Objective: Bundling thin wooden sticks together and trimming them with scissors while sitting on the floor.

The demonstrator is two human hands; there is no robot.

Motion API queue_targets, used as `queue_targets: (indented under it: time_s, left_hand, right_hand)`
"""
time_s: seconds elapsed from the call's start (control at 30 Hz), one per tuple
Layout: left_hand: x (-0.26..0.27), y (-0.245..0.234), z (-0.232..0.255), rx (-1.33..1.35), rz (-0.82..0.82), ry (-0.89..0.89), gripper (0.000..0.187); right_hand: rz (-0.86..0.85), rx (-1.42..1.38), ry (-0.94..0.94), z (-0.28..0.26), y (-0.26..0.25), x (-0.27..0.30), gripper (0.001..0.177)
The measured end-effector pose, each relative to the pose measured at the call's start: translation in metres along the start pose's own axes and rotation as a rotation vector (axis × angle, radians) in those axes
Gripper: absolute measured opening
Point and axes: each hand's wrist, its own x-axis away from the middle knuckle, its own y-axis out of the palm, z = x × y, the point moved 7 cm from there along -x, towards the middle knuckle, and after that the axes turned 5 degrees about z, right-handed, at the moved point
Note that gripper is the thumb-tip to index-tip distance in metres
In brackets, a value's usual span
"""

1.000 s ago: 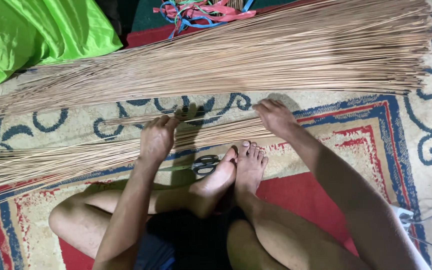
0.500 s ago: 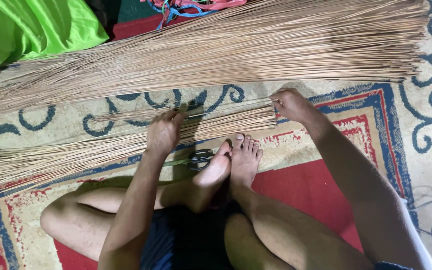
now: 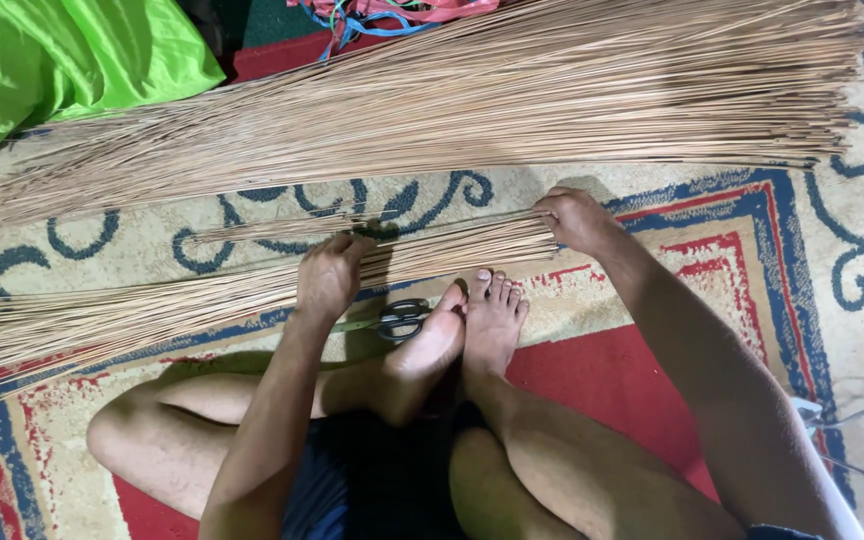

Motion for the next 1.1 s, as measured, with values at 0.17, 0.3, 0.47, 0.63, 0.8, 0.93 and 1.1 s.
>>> queue_targets:
  time_s: [0.17,0.3,0.47,0.63,0.8,0.93,1.1]
  left_hand:
    - [-0.001,-0.004,0.002,0.002,-0.027,-0.021,0.031]
    - [-0.002,-0.009,0.003,0.01,-0.012,-0.037,0.03]
    - [-0.007,-0.011,-0.002,0.038,0.017,-0.033,0.03]
    - [-0.016,-0.029,-0.003,0.153,0.023,-0.069,0.036]
    - [-0.016,-0.01,-0.012,0.2,0.02,-0.06,0.032]
    - [-0.025,-0.03,-0.007,0.209,-0.054,-0.058,0.028]
    - [-0.03,-0.055,0.008,0.305,-0.175,-0.102,0.028]
  right_hand:
    - [0.046,0.052,-0.04,0.0,-0.005,0.0,0.017]
    - [0.063,0.105,-0.054,-0.011,-0.026,-0.001,0.017]
    - [0.074,-0.3,0.113,-0.042,-0.068,-0.001,0.026]
    - [0.176,-0.875,0.483,-0.069,-0.091,0.004,0.031]
    - [0.429,-1.283,0.605,-0.049,-0.07,0.009,0.025]
    - [0.547,-1.391,0.601,-0.043,-0.06,0.006,0.028]
    - [0.713,-1.397,0.57,-0.037,-0.059,0.006,0.04]
